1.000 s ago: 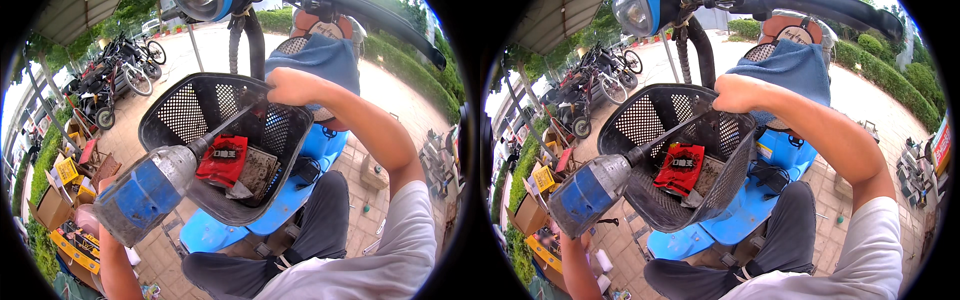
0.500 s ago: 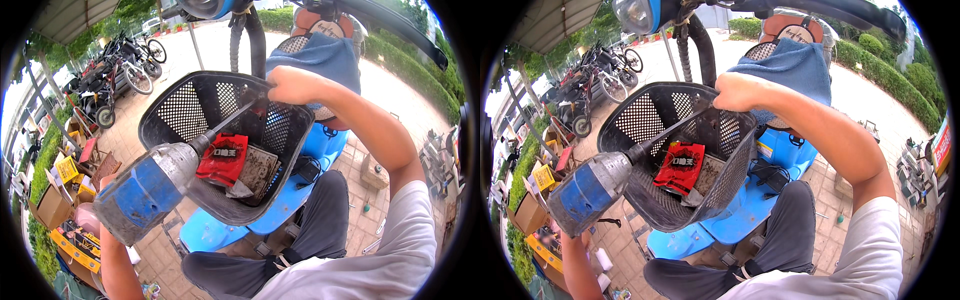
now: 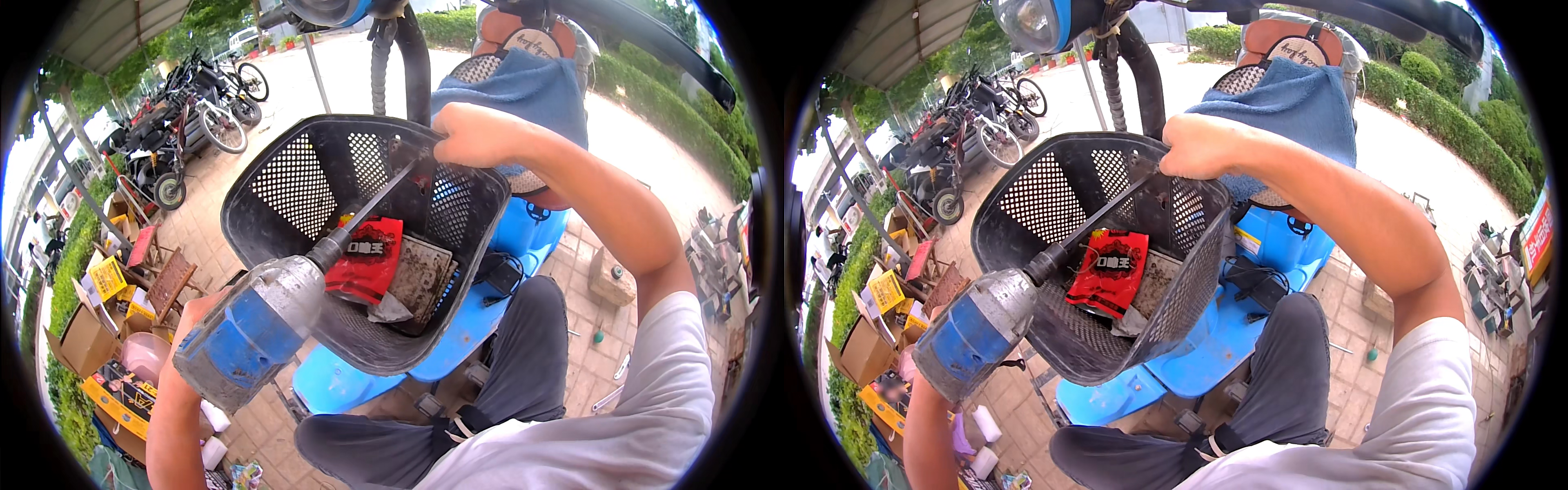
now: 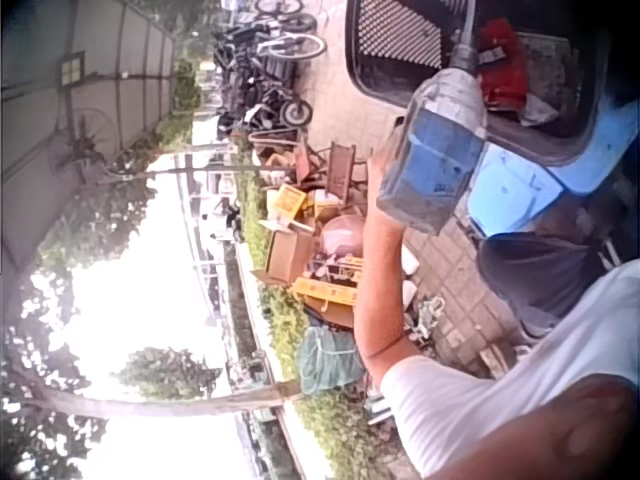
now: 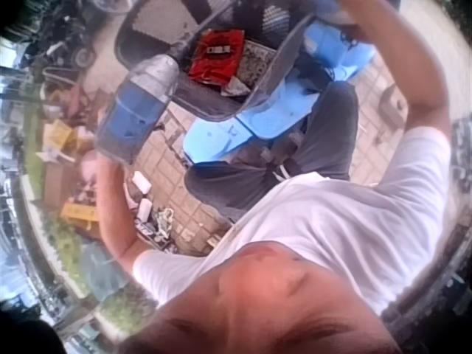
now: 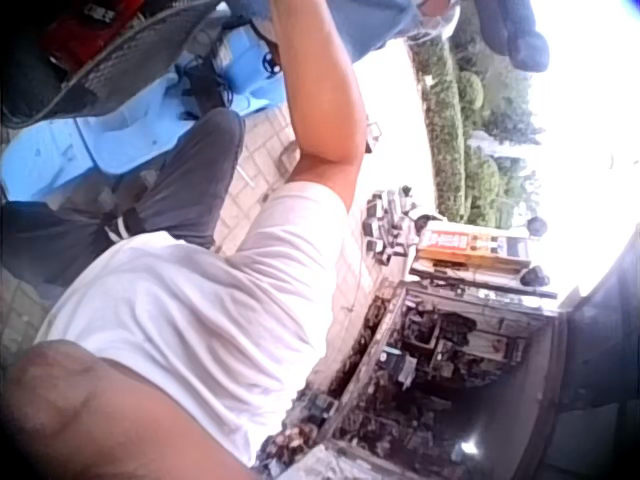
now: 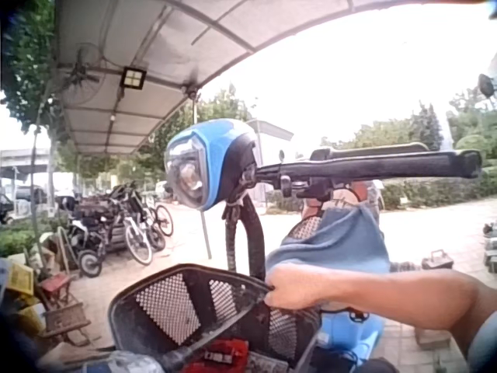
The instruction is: The person uses a cordless drill to remove screws from the front basket of a blue electric scooter. After removing the basket, the person wipes the scooter's handlebars and dashboard with a cloth.
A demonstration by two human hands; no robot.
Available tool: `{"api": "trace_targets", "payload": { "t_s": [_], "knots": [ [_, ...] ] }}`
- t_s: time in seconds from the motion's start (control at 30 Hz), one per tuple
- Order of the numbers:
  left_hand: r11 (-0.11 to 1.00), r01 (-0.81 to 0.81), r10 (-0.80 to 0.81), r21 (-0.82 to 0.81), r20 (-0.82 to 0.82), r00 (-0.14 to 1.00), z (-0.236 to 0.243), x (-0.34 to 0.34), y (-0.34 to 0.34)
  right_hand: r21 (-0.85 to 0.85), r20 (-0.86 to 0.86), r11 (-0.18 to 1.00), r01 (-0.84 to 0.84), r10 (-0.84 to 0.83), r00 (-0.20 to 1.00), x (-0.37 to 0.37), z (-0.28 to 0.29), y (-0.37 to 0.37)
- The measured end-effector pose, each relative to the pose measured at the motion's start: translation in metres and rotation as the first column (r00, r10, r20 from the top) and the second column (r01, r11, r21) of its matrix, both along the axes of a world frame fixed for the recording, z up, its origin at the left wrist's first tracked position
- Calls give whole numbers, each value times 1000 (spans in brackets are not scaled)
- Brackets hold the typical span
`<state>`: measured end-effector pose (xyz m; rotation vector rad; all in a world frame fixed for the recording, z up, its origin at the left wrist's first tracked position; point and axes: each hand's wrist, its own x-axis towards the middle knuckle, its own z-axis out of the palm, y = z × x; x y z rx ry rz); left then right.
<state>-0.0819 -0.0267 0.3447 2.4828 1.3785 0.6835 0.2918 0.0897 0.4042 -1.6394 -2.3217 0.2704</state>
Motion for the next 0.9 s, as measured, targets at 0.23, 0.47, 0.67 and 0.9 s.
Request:
{"api": "trace_targets", "payload": {
  "t_s": [0.23, 0.47, 0.67, 0.9],
  "knots": [
    [988, -58, 85, -146, 186, 979, -11, -12, 6, -43, -48, 999, -2, 0, 999, -1, 0, 0],
    [988, -62, 75, -142, 86, 993, -14, -18, 11, -47, -56, 999, 1, -4, 998, 1, 0, 0],
    [1000, 22, -22, 21, 9, 1000, -15, -21, 12, -17, -26, 1000, -7, 7, 1000, 2, 0, 1],
    [998, 44, -43, 41, -9, 999, -11, -23, 12, -17, -27, 1000, -13, 12, 1000, 2, 1, -1]
  ]
}}
